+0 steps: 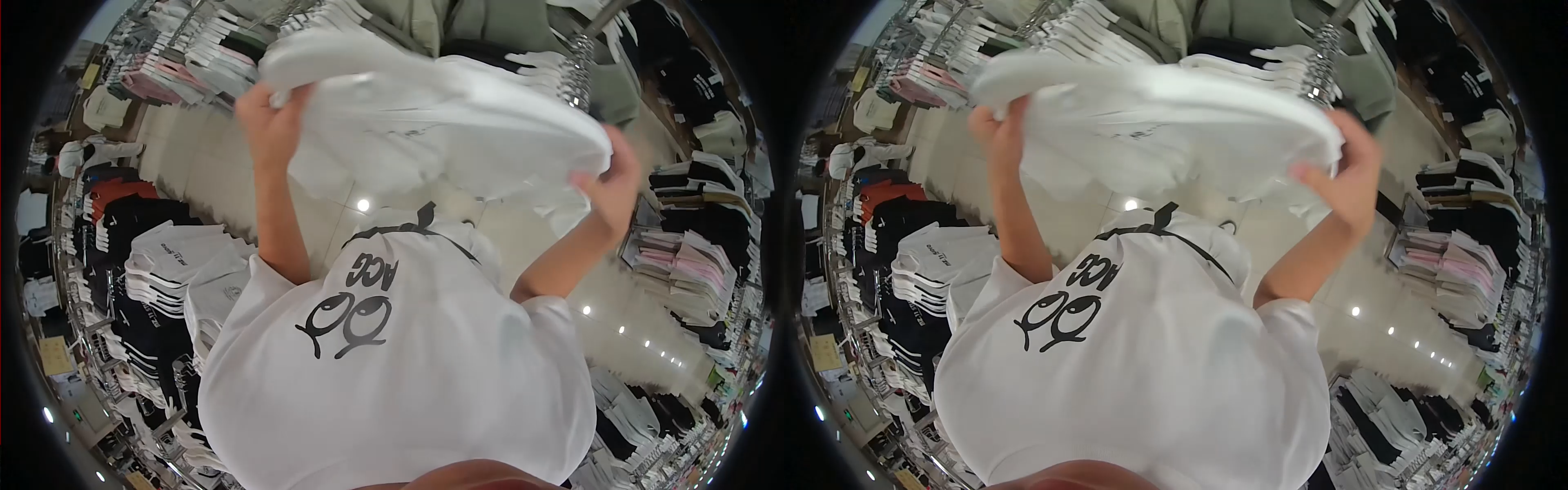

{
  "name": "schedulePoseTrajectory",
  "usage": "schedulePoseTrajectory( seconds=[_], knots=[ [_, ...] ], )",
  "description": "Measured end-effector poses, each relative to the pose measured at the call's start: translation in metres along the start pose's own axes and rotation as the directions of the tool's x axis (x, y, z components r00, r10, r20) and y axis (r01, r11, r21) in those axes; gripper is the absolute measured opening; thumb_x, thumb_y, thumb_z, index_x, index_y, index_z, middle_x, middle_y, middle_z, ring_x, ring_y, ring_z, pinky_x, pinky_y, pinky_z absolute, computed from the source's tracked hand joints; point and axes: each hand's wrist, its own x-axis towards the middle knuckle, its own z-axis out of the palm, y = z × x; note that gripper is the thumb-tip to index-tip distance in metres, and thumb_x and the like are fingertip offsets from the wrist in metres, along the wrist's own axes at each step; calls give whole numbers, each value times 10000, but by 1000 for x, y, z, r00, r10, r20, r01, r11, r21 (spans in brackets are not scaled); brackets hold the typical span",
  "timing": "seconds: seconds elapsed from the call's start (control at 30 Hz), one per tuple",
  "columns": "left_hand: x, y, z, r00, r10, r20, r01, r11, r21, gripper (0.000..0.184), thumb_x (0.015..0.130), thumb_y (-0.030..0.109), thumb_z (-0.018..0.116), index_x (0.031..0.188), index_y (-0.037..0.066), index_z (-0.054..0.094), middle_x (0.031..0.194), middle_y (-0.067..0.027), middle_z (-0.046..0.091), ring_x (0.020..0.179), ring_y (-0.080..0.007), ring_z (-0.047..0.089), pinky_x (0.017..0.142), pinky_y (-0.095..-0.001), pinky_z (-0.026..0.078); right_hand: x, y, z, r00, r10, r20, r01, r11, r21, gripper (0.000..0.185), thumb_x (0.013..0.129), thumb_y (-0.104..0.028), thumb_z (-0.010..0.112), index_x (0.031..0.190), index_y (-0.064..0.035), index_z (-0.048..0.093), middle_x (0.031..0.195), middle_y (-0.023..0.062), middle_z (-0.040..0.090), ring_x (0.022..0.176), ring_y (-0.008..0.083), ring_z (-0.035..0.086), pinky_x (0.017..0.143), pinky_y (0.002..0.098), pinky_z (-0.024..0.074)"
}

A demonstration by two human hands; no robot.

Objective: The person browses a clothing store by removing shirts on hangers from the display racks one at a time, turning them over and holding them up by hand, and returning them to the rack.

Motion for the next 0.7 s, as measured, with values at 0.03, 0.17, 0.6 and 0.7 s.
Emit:
schedulePoseTrajectory(
  seconds=[0.03, 0.17, 0.6, 0.7],
  knots=[
    [3, -32, -18, 983, -12, -183, -9, 994, -111, 123, 959, 108, 786, 976, -13, 770, 832, -16, 725, 735, -83, 614, 653, -286, 512, -3, 14, 26, 992, -35, 121, 7, 974, 229, 902, 614, -311, 1044, 1343, 19, 630, 1236, 57, 705, 1140, 160, 658, 1002, 345, 517],
    [14, -161, -108, 707, -339, -620, 15, 884, -467, 272, 1014, 208, 721, 795, 50, 685, 745, -31, 633, 682, -90, 548, 623, -292, 460, -8, 73, 175, 866, -146, 478, 200, 978, -65, 1017, 609, -319, 1042, 1474, -54, 578, 1345, 95, 675, 1204, 271, 645, 1091, 397, 477],
    [41, -277, -254, 989, 38, 146, 146, -13, -989, 561, 1101, 533, 331, 664, 209, 471, 641, 20, 488, 690, -184, 316, 803, -425, 305, 20, 126, 457, 671, 87, 737, -166, 985, 35, 137, 938, -140, 702, 1009, -25, 728, 986, 127, 762, 952, 283, 716, 884, 390, 540],
    [30, -298, -269, 982, 4, 190, 188, 113, -976, 576, 1097, 548, 316, 647, 209, 441, 632, 12, 464, 685, -184, 305, 794, -418, 309, 30, 128, 460, 676, 153, 720, -167, 985, -52, 199, 977, -176, 708, 1121, -41, 736, 1113, 69, 762, 1040, 203, 694, 968, 365, 521]
  ],
)
